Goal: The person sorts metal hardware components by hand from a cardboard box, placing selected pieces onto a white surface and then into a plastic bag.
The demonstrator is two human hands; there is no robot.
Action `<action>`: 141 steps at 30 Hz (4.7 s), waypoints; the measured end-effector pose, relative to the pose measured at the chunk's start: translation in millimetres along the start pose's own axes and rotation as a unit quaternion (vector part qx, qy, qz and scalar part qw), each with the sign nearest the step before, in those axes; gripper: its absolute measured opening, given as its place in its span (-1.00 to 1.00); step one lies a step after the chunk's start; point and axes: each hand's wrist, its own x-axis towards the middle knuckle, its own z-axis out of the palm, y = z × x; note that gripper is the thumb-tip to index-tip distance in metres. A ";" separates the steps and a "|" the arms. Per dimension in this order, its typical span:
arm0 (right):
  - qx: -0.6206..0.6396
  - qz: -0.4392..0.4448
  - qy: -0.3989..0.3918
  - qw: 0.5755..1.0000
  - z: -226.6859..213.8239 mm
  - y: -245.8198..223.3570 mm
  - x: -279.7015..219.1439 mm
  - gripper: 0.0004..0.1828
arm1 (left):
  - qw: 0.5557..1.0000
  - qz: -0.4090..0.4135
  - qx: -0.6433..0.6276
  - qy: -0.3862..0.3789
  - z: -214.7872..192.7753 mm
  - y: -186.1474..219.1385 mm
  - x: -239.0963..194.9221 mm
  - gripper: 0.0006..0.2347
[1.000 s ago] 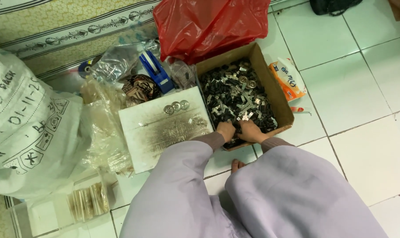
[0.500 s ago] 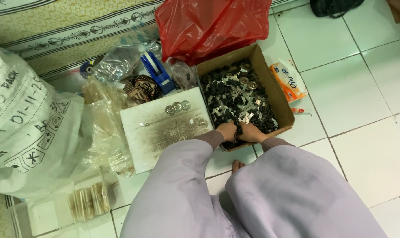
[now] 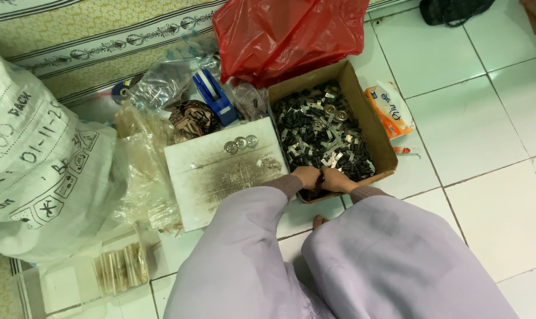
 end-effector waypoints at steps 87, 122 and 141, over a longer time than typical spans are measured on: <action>-0.089 -0.270 0.288 0.915 -64.3 -143.6 9.9 -0.44 | 0.858 -0.075 0.208 0.465 -56.8 -95.0 -163.8 -0.45; -0.117 -0.048 -0.008 0.992 -15.6 18.7 -6.4 -0.57 | 0.971 -0.070 0.192 -0.125 72.3 -21.9 55.5 -0.86; 0.287 -0.047 0.168 0.942 -50.1 13.4 14.8 -0.73 | 0.876 -0.138 -0.396 0.237 -55.9 3.1 -12.5 -0.59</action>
